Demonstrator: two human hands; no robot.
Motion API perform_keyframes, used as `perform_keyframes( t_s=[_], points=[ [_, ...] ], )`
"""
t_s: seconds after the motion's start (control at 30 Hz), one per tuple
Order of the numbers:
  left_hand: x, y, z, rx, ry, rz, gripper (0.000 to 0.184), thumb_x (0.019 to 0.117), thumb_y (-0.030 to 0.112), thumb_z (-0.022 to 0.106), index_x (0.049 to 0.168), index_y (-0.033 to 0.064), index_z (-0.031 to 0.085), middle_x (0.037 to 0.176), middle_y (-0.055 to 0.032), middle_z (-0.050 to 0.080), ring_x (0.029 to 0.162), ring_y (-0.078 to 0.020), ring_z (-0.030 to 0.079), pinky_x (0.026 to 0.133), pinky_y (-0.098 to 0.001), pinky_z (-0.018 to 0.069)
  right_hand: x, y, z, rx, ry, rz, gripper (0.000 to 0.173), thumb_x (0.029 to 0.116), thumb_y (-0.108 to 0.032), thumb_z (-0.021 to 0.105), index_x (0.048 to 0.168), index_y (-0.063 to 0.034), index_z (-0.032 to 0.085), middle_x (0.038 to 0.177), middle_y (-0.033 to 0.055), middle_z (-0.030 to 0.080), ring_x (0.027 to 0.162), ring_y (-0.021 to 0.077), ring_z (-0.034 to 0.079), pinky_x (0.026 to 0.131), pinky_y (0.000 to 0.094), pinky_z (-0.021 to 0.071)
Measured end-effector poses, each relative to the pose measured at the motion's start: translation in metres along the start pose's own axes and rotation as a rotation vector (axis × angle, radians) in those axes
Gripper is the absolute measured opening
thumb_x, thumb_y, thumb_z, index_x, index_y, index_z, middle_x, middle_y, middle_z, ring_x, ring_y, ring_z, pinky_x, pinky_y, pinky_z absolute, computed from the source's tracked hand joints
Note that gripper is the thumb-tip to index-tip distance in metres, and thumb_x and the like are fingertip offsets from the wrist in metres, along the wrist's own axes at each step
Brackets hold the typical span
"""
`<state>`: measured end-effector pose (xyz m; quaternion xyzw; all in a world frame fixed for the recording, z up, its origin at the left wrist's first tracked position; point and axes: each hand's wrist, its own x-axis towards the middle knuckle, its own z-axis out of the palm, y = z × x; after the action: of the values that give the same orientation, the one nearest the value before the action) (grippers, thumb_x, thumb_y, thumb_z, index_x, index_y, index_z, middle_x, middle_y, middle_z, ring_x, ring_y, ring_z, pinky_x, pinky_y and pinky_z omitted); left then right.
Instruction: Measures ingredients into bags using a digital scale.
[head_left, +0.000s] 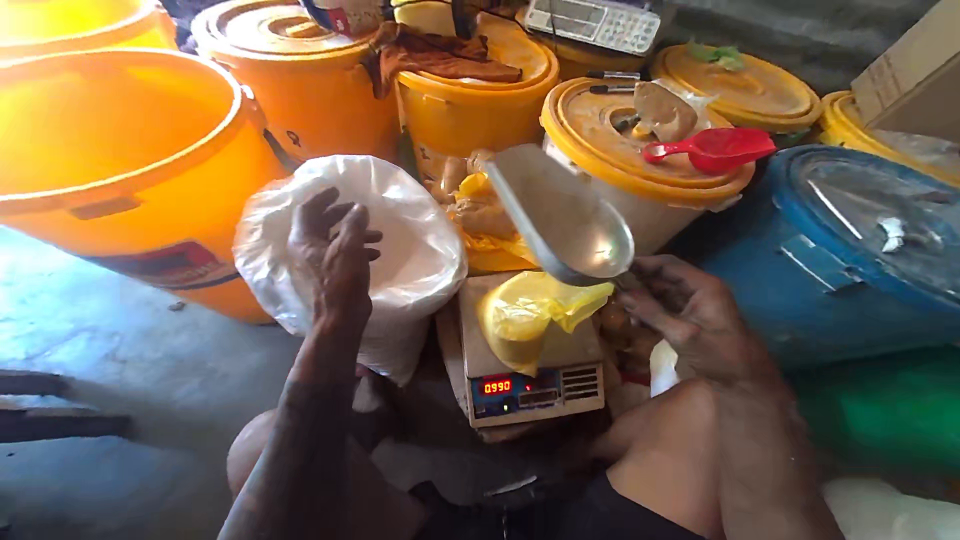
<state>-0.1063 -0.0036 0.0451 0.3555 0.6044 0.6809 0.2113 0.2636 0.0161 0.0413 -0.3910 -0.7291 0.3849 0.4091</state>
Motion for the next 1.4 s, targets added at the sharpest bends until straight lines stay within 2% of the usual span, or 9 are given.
perform_keyframes(
  t_s=[0.17,0.3,0.5,0.57,0.67,0.83,0.97,1.1,1.4],
  points=[
    [0.019,0.003,-0.041,-0.147,0.266,0.026,0.037,0.1001,0.017,0.060,0.135,0.0123,0.051,0.107,0.0001,0.064,0.074,-0.0088,0.065,0.060,-0.0260,0.0564,0.080,-0.015,0.083,-0.302,-0.248,0.112,0.029,0.0963,-0.017,0.070,0.124,-0.0090,0.066,0.089,0.0088,0.070,0.074,0.0198,0.067,0.071,0.0441,0.0586],
    [0.017,-0.004,-0.059,-0.120,0.338,0.012,0.039,0.1031,0.017,0.058,0.140,0.0112,0.048,0.110,-0.0030,0.061,0.074,-0.0094,0.062,0.063,-0.0279,0.0555,0.151,-0.014,0.172,-0.719,-0.526,0.161,0.032,0.1000,-0.030,0.063,0.128,-0.0137,0.065,0.111,0.0167,0.071,0.103,0.0377,0.069,0.086,0.0643,0.0521],
    [0.023,-0.007,-0.053,-0.082,0.299,-0.045,0.043,0.0986,0.007,0.063,0.139,-0.0021,0.051,0.110,-0.0157,0.067,0.075,-0.0181,0.068,0.063,-0.0331,0.0585,0.216,0.006,0.306,-0.987,-0.771,0.127,0.051,0.0950,-0.029,0.068,0.134,0.0020,0.059,0.136,0.0275,0.060,0.125,0.0468,0.058,0.099,0.0688,0.0446],
    [0.028,-0.010,-0.049,-0.057,0.289,-0.034,0.044,0.0961,0.009,0.065,0.137,-0.0017,0.054,0.111,-0.0151,0.069,0.077,-0.0186,0.070,0.064,-0.0342,0.0597,0.223,0.004,0.337,-0.967,-0.804,0.117,0.059,0.0948,-0.041,0.067,0.139,-0.0032,0.058,0.139,0.0248,0.060,0.127,0.0451,0.057,0.101,0.0687,0.0436],
    [0.036,-0.011,-0.044,-0.078,0.273,-0.024,0.043,0.0960,0.010,0.065,0.137,0.0002,0.055,0.111,-0.0129,0.068,0.075,-0.0172,0.068,0.065,-0.0336,0.0591,0.225,-0.009,0.362,-0.916,-0.784,0.064,0.045,0.1033,-0.033,0.055,0.140,-0.0077,0.059,0.136,0.0236,0.062,0.124,0.0448,0.059,0.099,0.0657,0.0466],
    [0.049,-0.007,-0.036,-0.147,0.272,-0.056,0.041,0.0959,0.007,0.066,0.136,0.0021,0.056,0.111,-0.0128,0.067,0.073,-0.0166,0.066,0.063,-0.0326,0.0578,0.240,-0.006,0.352,-0.895,-0.821,0.180,0.048,0.1031,-0.034,0.057,0.143,-0.0068,0.056,0.140,0.0229,0.060,0.129,0.0435,0.057,0.102,0.0660,0.0441],
    [0.049,-0.004,-0.026,-0.149,0.276,-0.069,0.040,0.0965,0.009,0.066,0.135,0.0041,0.057,0.110,-0.0108,0.068,0.074,-0.0163,0.067,0.064,-0.0330,0.0583,0.250,0.037,0.334,-0.780,-0.794,0.178,0.041,0.0990,-0.039,0.061,0.120,-0.0048,0.069,0.121,0.0212,0.069,0.114,0.0391,0.065,0.094,0.0651,0.0486],
    [0.045,-0.009,-0.017,-0.159,0.278,-0.058,0.040,0.0965,0.009,0.065,0.135,0.0033,0.057,0.108,-0.0113,0.068,0.073,-0.0166,0.066,0.062,-0.0331,0.0575,0.235,0.047,0.310,-0.615,-0.735,0.168,0.033,0.0989,-0.033,0.062,0.120,-0.0087,0.069,0.111,0.0171,0.071,0.104,0.0346,0.068,0.090,0.0623,0.0518],
    [0.037,-0.006,-0.027,-0.115,0.309,-0.032,0.040,0.0994,0.008,0.062,0.137,-0.0012,0.054,0.110,-0.0144,0.068,0.072,-0.0164,0.067,0.060,-0.0315,0.0568,0.140,0.038,0.199,-0.162,-0.397,0.041,0.032,0.0976,-0.025,0.066,0.122,-0.0047,0.070,0.097,0.0091,0.073,0.081,0.0169,0.069,0.079,0.0384,0.0588]
  ],
)
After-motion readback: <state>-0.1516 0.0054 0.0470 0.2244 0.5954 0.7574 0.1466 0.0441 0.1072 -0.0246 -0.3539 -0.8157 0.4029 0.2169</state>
